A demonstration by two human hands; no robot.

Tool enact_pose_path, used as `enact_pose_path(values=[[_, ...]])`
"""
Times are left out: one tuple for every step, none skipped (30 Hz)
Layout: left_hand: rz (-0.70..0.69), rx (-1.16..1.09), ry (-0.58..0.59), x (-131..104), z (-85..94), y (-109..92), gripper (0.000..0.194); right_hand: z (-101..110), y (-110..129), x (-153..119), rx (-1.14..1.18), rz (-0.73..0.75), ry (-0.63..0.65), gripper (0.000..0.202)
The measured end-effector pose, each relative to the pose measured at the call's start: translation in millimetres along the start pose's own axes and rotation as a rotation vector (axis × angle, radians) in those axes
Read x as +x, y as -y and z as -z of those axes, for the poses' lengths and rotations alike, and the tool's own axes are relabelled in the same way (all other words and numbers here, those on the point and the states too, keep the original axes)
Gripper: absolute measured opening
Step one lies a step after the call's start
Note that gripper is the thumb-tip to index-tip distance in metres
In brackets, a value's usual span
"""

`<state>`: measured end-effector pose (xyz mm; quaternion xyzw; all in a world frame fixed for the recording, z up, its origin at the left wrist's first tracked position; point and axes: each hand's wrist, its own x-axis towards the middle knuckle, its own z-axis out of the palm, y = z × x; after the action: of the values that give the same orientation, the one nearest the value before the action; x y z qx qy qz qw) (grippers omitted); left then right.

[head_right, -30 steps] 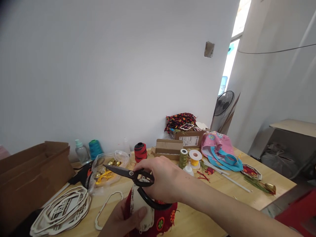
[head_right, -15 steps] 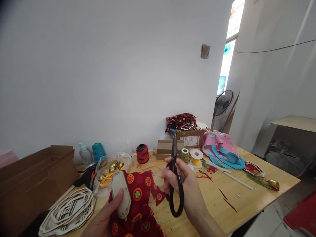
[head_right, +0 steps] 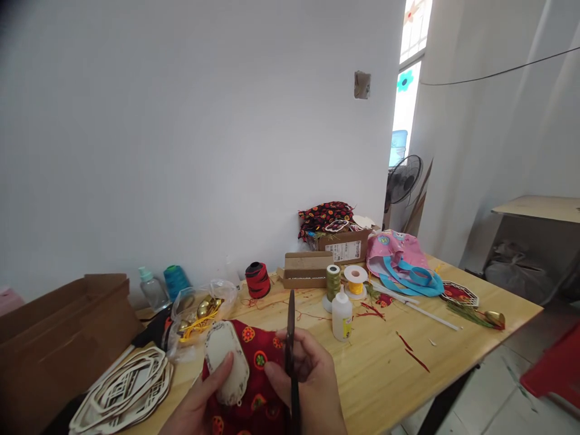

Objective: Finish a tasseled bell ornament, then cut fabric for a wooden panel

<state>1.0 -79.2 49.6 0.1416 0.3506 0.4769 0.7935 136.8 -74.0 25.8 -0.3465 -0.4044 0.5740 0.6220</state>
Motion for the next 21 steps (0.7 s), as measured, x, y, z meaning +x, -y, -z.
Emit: enact_pose_path(values=[[-0.007,0.018,-0.029,-0.2,-1.9,-2.9,0.054,-0.1,2.1,2.2,-0.006,-0.015,-0.013,0.036],[-0.026,0.049,-0.057,-0.2,-3.9,-6.5,0.054,-0.4,4.5,4.9,-0.011,-0.031,-0.024,0.035],[-0.056,0.088,-0.082,0.2,-5.8,-10.7,0.054,-0.8,7.2,8.0,-0.012,-0.042,-0.033,0.036],[-0.087,0.133,-0.102,0.9,-7.4,-15.3,0.054,-1.4,9.8,11.4,-0.010,-0.047,-0.035,0.036],[-0.120,0.178,-0.114,2.1,-8.5,-20.1,0.054,-2.2,12.1,15.1,-0.007,-0.045,-0.034,0.037],[-0.147,0.221,-0.112,3.7,-9.0,-25.0,0.054,-3.2,13.6,18.8,-0.007,-0.038,-0.034,0.037],[-0.165,0.257,-0.100,5.9,-8.8,-29.4,0.055,-4.1,14.1,22.6,-0.010,-0.030,-0.033,0.037],[-0.177,0.284,-0.079,8.6,-7.9,-33.1,0.056,-4.8,13.5,26.2,-0.015,-0.026,-0.034,0.037],[-0.183,0.300,-0.057,12.0,-6.3,-36.0,0.058,-5.1,11.9,29.5,-0.025,-0.032,-0.033,0.038],[-0.188,0.307,-0.037,15.7,-4.2,-37.7,0.059,-4.6,9.3,32.3,-0.039,-0.046,-0.030,0.039],[-0.193,0.305,-0.025,19.8,-1.7,-38.5,0.059,-3.1,6.2,34.6,-0.058,-0.061,-0.023,0.040],[-0.198,0.298,-0.026,24.1,1.2,-38.4,0.059,-0.1,3.0,36.1,-0.082,-0.070,-0.013,0.042],[-0.207,0.290,-0.034,28.1,4.2,-37.7,0.059,4.7,0.4,36.7,-0.125,-0.067,0.001,0.042],[-0.209,0.281,-0.048,31.9,7.3,-36.6,0.059,11.6,-1.4,36.3,-0.199,-0.051,0.017,0.040],[-0.206,0.274,-0.069,35.3,10.4,-35.4,0.059,20.7,-1.9,35.0,-0.313,-0.025,0.037,0.036],[-0.198,0.269,-0.094,38.0,13.5,-34.3,0.059,31.9,-1.1,32.9,-0.461,0.003,0.066,0.032],[-0.189,0.264,-0.121,40.2,16.3,-33.2,0.060,44.8,1.2,30.2,-0.645,0.028,0.097,0.028],[-0.188,0.258,-0.146,41.9,18.9,-32.1,0.060,58.8,4.7,27.2,-0.848,0.033,0.140,0.026],[-0.189,0.250,-0.168,43.1,21.2,-31.0,0.059,73.1,9.1,24.1,-1.018,0.025,0.193,0.032],[-0.193,0.237,-0.182,43.8,23.0,-29.7,0.058,86.8,14.2,21.3,-1.163,0.023,0.216,0.035],[-0.196,0.217,-0.185,44.3,24.4,-28.2,0.057,99.1,19.5,19.1,-1.289,0.028,0.241,0.037]])
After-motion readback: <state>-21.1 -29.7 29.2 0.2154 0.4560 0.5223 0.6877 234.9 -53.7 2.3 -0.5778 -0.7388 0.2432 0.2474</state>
